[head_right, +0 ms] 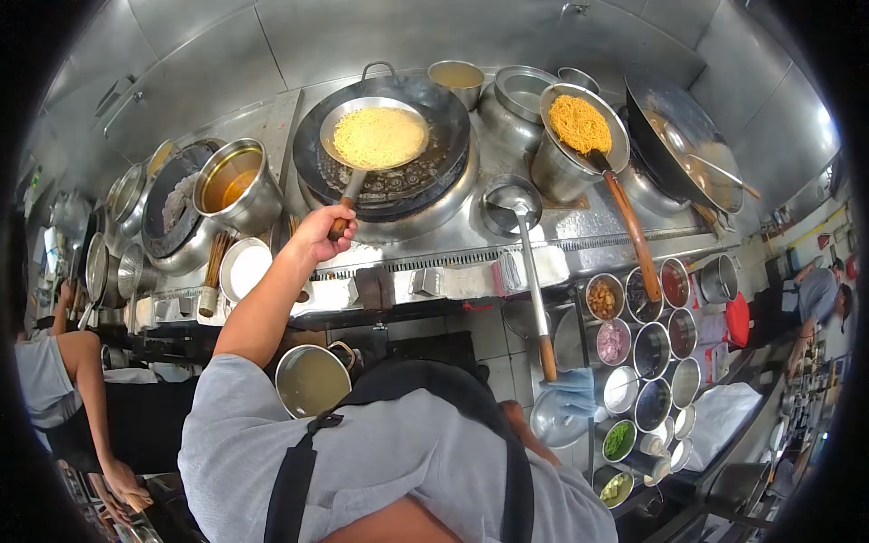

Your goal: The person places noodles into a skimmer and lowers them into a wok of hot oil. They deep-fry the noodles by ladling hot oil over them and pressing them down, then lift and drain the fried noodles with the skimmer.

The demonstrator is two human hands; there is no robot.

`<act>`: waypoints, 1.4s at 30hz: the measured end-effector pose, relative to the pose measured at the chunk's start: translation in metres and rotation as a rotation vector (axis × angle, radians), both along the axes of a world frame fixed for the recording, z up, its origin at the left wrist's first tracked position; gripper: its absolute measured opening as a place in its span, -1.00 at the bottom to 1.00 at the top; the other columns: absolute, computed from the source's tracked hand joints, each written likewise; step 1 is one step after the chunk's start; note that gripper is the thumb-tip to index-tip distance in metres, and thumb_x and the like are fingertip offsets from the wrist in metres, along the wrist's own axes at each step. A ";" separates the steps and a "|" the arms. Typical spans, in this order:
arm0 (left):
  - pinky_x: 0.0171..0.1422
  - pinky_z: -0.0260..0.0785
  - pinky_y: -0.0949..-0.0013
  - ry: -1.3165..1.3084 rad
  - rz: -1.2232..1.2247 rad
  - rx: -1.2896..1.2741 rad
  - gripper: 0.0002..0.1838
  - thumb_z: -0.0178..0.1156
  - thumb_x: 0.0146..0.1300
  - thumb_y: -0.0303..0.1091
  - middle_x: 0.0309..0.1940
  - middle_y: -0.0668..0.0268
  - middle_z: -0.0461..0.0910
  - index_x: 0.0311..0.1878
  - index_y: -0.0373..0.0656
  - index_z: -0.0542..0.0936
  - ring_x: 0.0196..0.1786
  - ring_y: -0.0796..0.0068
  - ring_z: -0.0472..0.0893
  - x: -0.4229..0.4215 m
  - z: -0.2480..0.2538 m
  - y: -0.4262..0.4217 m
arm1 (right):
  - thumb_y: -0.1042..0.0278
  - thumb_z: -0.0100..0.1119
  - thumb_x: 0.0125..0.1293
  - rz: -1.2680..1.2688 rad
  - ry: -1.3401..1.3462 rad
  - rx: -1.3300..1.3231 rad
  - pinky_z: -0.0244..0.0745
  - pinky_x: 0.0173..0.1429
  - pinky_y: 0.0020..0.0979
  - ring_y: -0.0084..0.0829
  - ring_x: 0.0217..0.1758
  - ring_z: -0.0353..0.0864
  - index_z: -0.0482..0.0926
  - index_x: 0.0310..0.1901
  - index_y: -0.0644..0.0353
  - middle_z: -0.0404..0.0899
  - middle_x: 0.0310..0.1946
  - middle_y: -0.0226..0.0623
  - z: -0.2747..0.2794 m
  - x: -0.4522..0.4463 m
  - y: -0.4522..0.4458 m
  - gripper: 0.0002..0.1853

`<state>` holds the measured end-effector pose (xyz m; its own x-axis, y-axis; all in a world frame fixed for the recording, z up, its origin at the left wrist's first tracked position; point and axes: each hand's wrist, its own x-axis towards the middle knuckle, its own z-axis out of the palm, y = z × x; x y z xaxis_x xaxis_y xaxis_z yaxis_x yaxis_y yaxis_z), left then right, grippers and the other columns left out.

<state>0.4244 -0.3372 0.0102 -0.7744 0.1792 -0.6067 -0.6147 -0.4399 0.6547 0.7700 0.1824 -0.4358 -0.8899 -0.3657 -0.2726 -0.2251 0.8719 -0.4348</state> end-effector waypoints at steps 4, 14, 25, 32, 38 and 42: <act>-0.66 0.17 0.57 0.037 0.004 0.132 -0.87 0.16 0.14 -0.43 -0.51 0.33 0.45 -0.28 -0.21 0.43 -0.58 0.58 0.40 0.001 -0.007 -0.006 | 0.27 0.19 0.13 -0.298 -0.188 -0.113 0.56 0.09 -0.23 -0.16 -0.03 0.66 0.71 -0.15 0.09 0.68 -0.14 -0.11 0.092 -0.028 -0.020 -0.74; -0.68 0.14 0.58 0.064 -0.041 0.456 -0.80 0.18 0.16 -0.38 -0.51 0.32 0.43 -0.24 -0.29 0.45 -0.60 0.59 0.37 0.002 -0.026 -0.025 | 0.34 0.16 0.24 -0.798 -0.452 -0.337 0.51 -0.34 -0.34 -0.34 -0.39 0.62 0.66 -0.21 0.20 0.63 -0.35 -0.19 0.203 -0.072 -0.057 -0.83; -0.54 0.32 0.51 0.056 0.100 0.200 -0.87 0.17 0.17 -0.44 -0.47 0.27 0.49 -0.26 -0.17 0.43 -0.54 0.49 0.45 0.005 -0.009 0.007 | 0.35 0.15 0.27 -1.008 -0.604 -0.527 0.26 -0.69 -0.40 -0.45 -0.71 0.41 0.53 -0.32 0.12 0.46 -0.63 -0.34 0.215 -0.067 -0.076 -0.93; -0.59 0.22 0.54 0.061 0.088 0.317 -0.84 0.18 0.17 -0.46 -0.46 0.27 0.48 -0.25 -0.15 0.38 -0.52 0.53 0.44 0.003 -0.014 0.004 | 0.36 0.19 0.10 -0.270 0.052 -0.427 0.54 -0.28 -0.22 -0.17 -0.37 0.63 0.64 -0.34 0.15 0.62 -0.43 -0.16 0.113 -0.025 -0.053 -0.88; -0.62 0.19 0.57 0.094 0.087 0.369 -0.87 0.17 0.19 -0.46 -0.47 0.30 0.45 -0.28 -0.15 0.40 -0.53 0.57 0.42 0.004 -0.019 0.000 | 0.29 0.09 0.09 -0.342 -0.119 -0.217 0.53 -0.03 -0.14 -0.04 -0.12 0.64 0.69 -0.30 0.10 0.66 -0.29 -0.12 0.136 -0.013 -0.056 -0.78; -0.64 0.16 0.58 0.087 0.081 0.313 -0.85 0.21 0.18 -0.38 -0.50 0.31 0.45 -0.26 -0.18 0.46 -0.57 0.58 0.40 0.007 -0.016 0.000 | 0.24 0.11 0.14 -0.007 -0.020 0.039 0.51 0.02 -0.12 -0.01 -0.06 0.63 0.68 -0.27 0.11 0.67 -0.25 -0.06 0.020 -0.011 -0.015 -0.78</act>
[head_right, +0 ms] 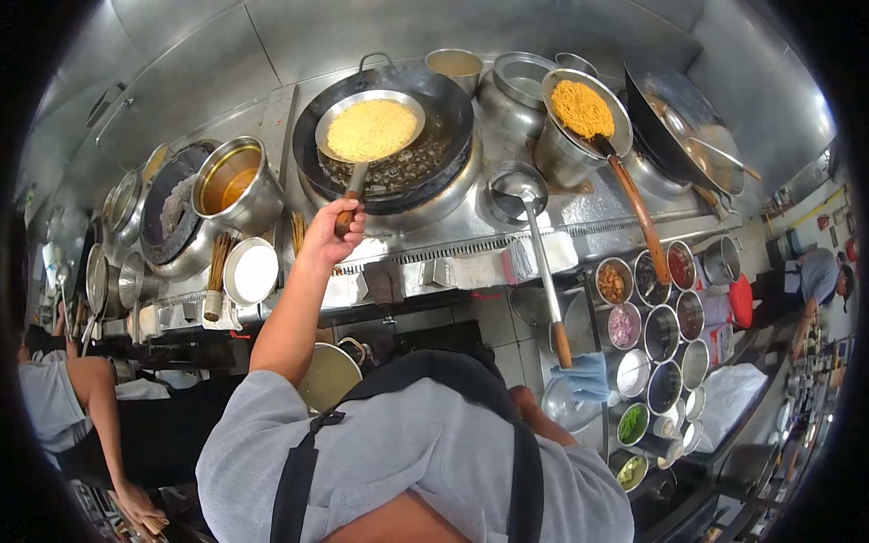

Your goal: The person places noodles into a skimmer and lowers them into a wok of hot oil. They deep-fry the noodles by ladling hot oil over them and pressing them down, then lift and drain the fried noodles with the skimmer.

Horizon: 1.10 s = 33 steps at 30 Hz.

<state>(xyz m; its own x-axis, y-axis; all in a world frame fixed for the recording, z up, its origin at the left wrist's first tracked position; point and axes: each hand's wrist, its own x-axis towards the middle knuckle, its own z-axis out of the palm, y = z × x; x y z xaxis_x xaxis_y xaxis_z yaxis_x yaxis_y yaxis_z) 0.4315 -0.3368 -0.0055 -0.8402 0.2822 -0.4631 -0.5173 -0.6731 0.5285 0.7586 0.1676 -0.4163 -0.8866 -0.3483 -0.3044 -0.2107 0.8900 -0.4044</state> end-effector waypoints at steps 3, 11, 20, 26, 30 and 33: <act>-0.63 0.18 0.55 -0.027 0.025 -0.155 -0.69 0.17 0.30 -0.08 -0.54 0.28 0.47 -0.24 -0.16 0.46 -0.60 0.54 0.42 0.007 0.002 0.000 | 0.24 0.15 0.20 0.162 0.057 -0.043 0.56 -0.21 -0.11 -0.07 -0.30 0.66 0.63 -0.31 0.15 0.65 -0.39 -0.09 0.079 -0.048 0.000 -0.82; -0.78 0.06 0.53 -0.009 0.050 -0.212 -0.46 -0.03 0.38 0.25 -0.66 0.36 0.52 -0.35 -0.09 0.50 -0.76 0.56 0.39 0.127 -0.041 -0.001 | 0.22 0.04 0.32 -0.572 -0.553 -0.535 0.25 -0.68 -0.39 -0.52 -0.71 0.33 0.39 -0.44 0.04 0.34 -0.66 -0.41 0.089 -0.194 0.028 -0.81; -0.51 0.26 0.37 -0.227 -0.544 -1.173 -0.49 -0.02 0.38 0.17 -0.50 0.26 0.58 -0.39 -0.11 0.54 -0.51 0.44 0.52 0.330 -0.237 0.107 | -0.02 0.03 0.36 -0.491 -0.508 -0.521 0.21 -0.70 -0.33 -0.47 -0.69 0.35 0.50 -0.21 0.02 0.40 -0.62 -0.40 0.055 -0.297 -0.014 -0.71; -0.32 0.31 0.27 -0.255 -0.599 -1.485 -0.54 0.00 0.36 0.10 -0.40 0.14 0.60 -0.30 -0.16 0.57 -0.35 0.27 0.54 0.377 -0.234 0.125 | -0.05 0.04 0.36 -0.476 -0.660 -0.361 0.23 -0.69 -0.32 -0.45 -0.70 0.36 0.50 -0.22 0.03 0.41 -0.62 -0.39 0.065 -0.314 -0.032 -0.70; -0.19 0.34 0.20 -0.293 -0.594 -1.509 -0.56 0.02 0.34 0.05 -0.33 0.06 0.61 -0.25 -0.19 0.59 -0.25 0.16 0.56 0.392 -0.239 0.129 | -0.06 0.05 0.35 -0.467 -0.699 -0.326 0.24 -0.69 -0.32 -0.45 -0.70 0.37 0.50 -0.22 0.03 0.42 -0.62 -0.39 0.067 -0.315 -0.032 -0.68; -0.10 0.36 0.14 -0.289 -0.595 -1.524 -0.57 0.03 0.33 0.01 -0.27 0.00 0.62 -0.21 -0.22 0.60 -0.17 0.07 0.57 0.393 -0.242 0.128 | -0.08 0.05 0.35 -0.463 -0.711 -0.316 0.25 -0.68 -0.31 -0.44 -0.70 0.37 0.50 -0.22 0.03 0.43 -0.62 -0.38 0.070 -0.315 -0.033 -0.67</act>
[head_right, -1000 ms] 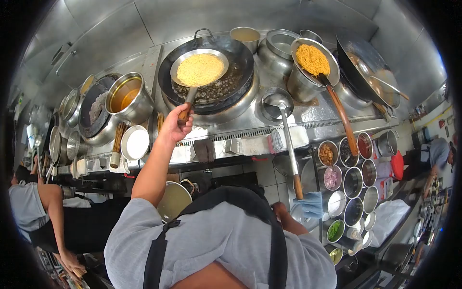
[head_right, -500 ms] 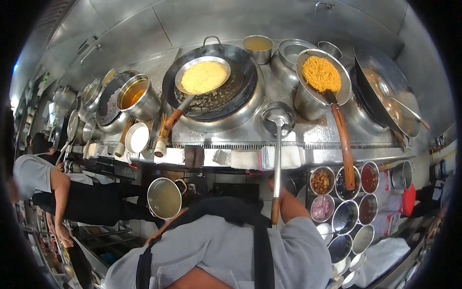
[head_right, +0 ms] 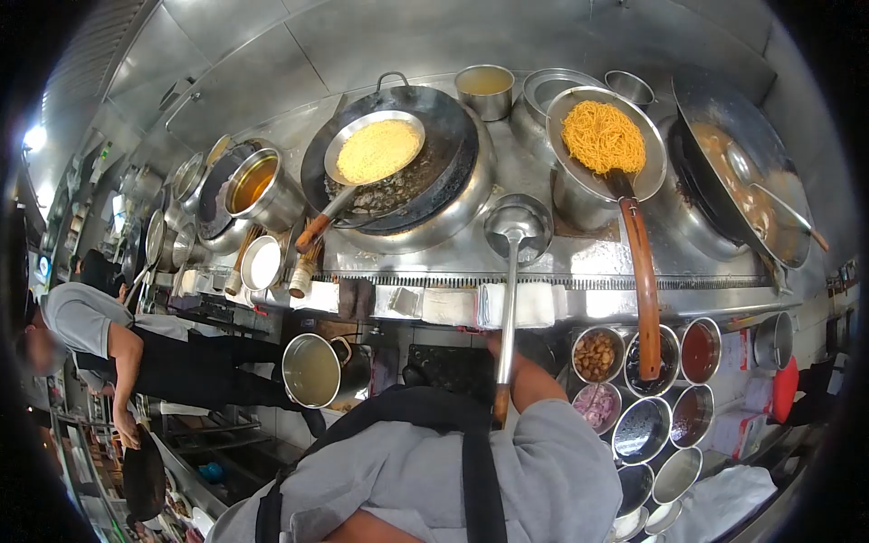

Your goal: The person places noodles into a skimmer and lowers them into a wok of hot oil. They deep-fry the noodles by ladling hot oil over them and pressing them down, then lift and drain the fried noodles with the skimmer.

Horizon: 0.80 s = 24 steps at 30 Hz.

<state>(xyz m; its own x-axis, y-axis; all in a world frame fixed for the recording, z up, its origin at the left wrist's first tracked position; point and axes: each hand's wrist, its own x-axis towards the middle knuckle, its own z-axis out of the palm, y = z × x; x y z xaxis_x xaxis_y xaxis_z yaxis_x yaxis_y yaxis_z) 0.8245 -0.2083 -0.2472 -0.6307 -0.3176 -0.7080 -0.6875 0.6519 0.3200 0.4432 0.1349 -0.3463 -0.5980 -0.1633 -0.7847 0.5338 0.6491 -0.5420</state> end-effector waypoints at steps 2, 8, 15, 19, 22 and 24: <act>-0.04 0.38 0.11 0.007 -0.006 -0.008 -0.57 0.04 0.32 -0.01 -0.24 -0.03 0.62 -0.18 -0.24 0.61 -0.11 0.02 0.58 -0.001 -0.003 -0.002 | -0.08 0.05 0.35 0.000 -0.011 0.003 0.26 -0.68 -0.31 -0.44 -0.70 0.38 0.50 -0.23 0.04 0.44 -0.62 -0.38 0.002 -0.001 -0.001 -0.67; 0.11 0.41 0.01 0.093 0.013 -0.025 -0.60 0.05 0.29 -0.09 -0.16 -0.17 0.62 -0.12 -0.27 0.64 0.03 -0.13 0.59 -0.024 0.005 -0.003 | -0.11 0.06 0.35 0.022 -0.031 0.013 0.27 -0.67 -0.31 -0.43 -0.71 0.39 0.50 -0.23 0.04 0.45 -0.62 -0.37 0.003 -0.001 -0.007 -0.64; 0.06 0.43 0.01 0.140 0.043 -0.044 -0.62 0.06 0.29 -0.13 -0.18 -0.15 0.63 -0.12 -0.28 0.63 -0.01 -0.13 0.61 -0.026 0.001 0.005 | -0.14 0.07 0.34 0.041 -0.036 0.039 0.29 -0.66 -0.30 -0.41 -0.71 0.40 0.50 -0.24 0.05 0.47 -0.62 -0.36 0.005 -0.001 -0.006 -0.62; 0.04 0.45 0.03 0.145 0.068 -0.040 -0.64 0.08 0.27 -0.14 -0.17 -0.14 0.64 -0.12 -0.25 0.64 -0.01 -0.12 0.62 -0.017 -0.001 0.007 | -0.16 0.08 0.34 0.049 -0.042 0.049 0.30 -0.66 -0.29 -0.41 -0.72 0.41 0.50 -0.24 0.05 0.48 -0.63 -0.36 0.004 0.001 -0.005 -0.61; 0.04 0.47 0.05 0.138 0.110 -0.060 -0.63 0.11 0.25 -0.12 -0.16 -0.13 0.64 -0.11 -0.24 0.64 -0.01 -0.10 0.63 -0.017 -0.003 0.011 | -0.17 0.08 0.33 0.055 -0.041 0.058 0.31 -0.65 -0.29 -0.40 -0.72 0.41 0.50 -0.25 0.05 0.48 -0.63 -0.35 0.004 0.001 -0.004 -0.60; 0.03 0.47 0.07 0.103 0.158 -0.076 -0.61 0.15 0.22 -0.10 -0.16 -0.12 0.64 -0.10 -0.24 0.64 -0.01 -0.09 0.63 -0.017 0.002 0.014 | -0.18 0.09 0.33 0.058 -0.042 0.063 0.32 -0.65 -0.29 -0.40 -0.72 0.42 0.50 -0.25 0.05 0.49 -0.63 -0.35 0.005 0.001 -0.004 -0.59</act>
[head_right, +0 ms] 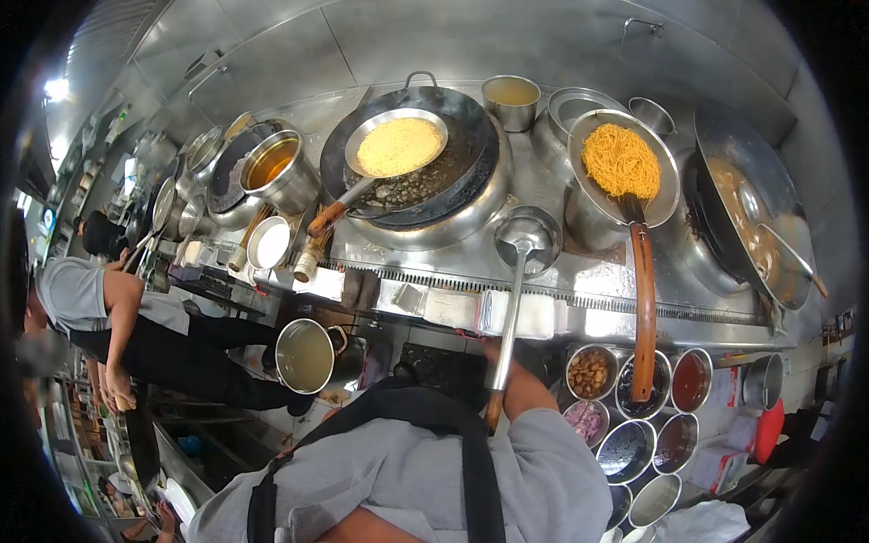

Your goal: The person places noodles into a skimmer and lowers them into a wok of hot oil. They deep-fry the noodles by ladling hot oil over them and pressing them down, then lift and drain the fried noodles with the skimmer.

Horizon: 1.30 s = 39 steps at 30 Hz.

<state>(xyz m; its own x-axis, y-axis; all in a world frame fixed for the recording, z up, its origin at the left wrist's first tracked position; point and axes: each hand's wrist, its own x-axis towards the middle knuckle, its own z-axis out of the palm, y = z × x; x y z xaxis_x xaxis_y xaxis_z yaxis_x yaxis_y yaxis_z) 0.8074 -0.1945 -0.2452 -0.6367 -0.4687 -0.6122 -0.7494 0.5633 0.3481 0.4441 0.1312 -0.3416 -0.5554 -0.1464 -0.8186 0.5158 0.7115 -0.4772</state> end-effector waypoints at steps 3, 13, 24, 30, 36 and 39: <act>0.04 0.47 0.09 -0.034 -0.026 0.057 -0.56 0.21 0.16 -0.05 -0.14 -0.10 0.65 -0.08 -0.24 0.65 0.00 -0.07 0.64 0.008 0.012 -0.005 | -0.19 0.09 0.33 0.003 0.003 0.012 0.33 -0.65 -0.28 -0.39 -0.72 0.42 0.50 -0.25 0.06 0.50 -0.63 -0.35 0.001 0.000 -0.001 -0.58; 0.07 0.47 0.15 0.006 0.022 0.058 -0.53 0.26 0.09 -0.04 -0.14 -0.05 0.67 -0.09 -0.27 0.65 -0.01 -0.01 0.66 0.018 0.008 -0.006 | -0.24 0.10 0.32 -0.013 0.009 0.054 0.35 -0.63 -0.27 -0.37 -0.73 0.44 0.49 -0.26 0.06 0.52 -0.63 -0.33 0.008 -0.002 -0.005 -0.54; -0.41 0.44 0.36 0.470 0.405 0.734 -0.60 0.05 0.36 0.00 -0.55 0.23 0.58 -0.36 -0.16 0.54 -0.53 0.45 0.58 -0.111 0.100 -0.072 | -0.03 0.16 0.36 -0.274 0.154 -0.235 0.36 -0.61 -0.33 -0.42 -0.70 0.44 0.46 -0.30 0.07 0.48 -0.64 -0.29 0.011 0.033 0.018 -0.68; -0.22 0.51 0.34 0.635 0.423 0.961 -0.34 0.04 0.30 0.33 -0.39 0.23 0.60 -0.05 -0.19 0.44 -0.37 0.40 0.62 -0.283 0.250 -0.118 | 0.05 0.13 0.38 0.057 0.258 -0.087 0.43 -0.48 -0.27 -0.38 -0.58 0.50 0.52 -0.28 0.13 0.49 -0.58 -0.30 0.046 0.124 0.071 -0.71; -0.27 0.52 0.29 0.215 0.235 1.062 -0.44 0.11 0.26 0.29 -0.46 0.22 0.60 -0.19 -0.12 0.48 -0.44 0.36 0.63 -0.376 0.270 -0.138 | 0.06 0.14 0.36 0.219 0.502 0.010 0.41 -0.51 -0.29 -0.39 -0.60 0.47 0.52 -0.27 0.13 0.49 -0.58 -0.30 -0.009 0.234 0.110 -0.72; -0.30 0.54 0.27 0.167 0.224 1.144 -0.55 0.21 0.25 0.13 -0.51 0.24 0.59 -0.26 -0.12 0.50 -0.47 0.35 0.64 -0.390 0.260 -0.138 | 0.06 0.15 0.35 0.209 0.557 0.059 0.40 -0.53 -0.30 -0.40 -0.61 0.46 0.52 -0.27 0.13 0.49 -0.58 -0.30 -0.019 0.261 0.106 -0.72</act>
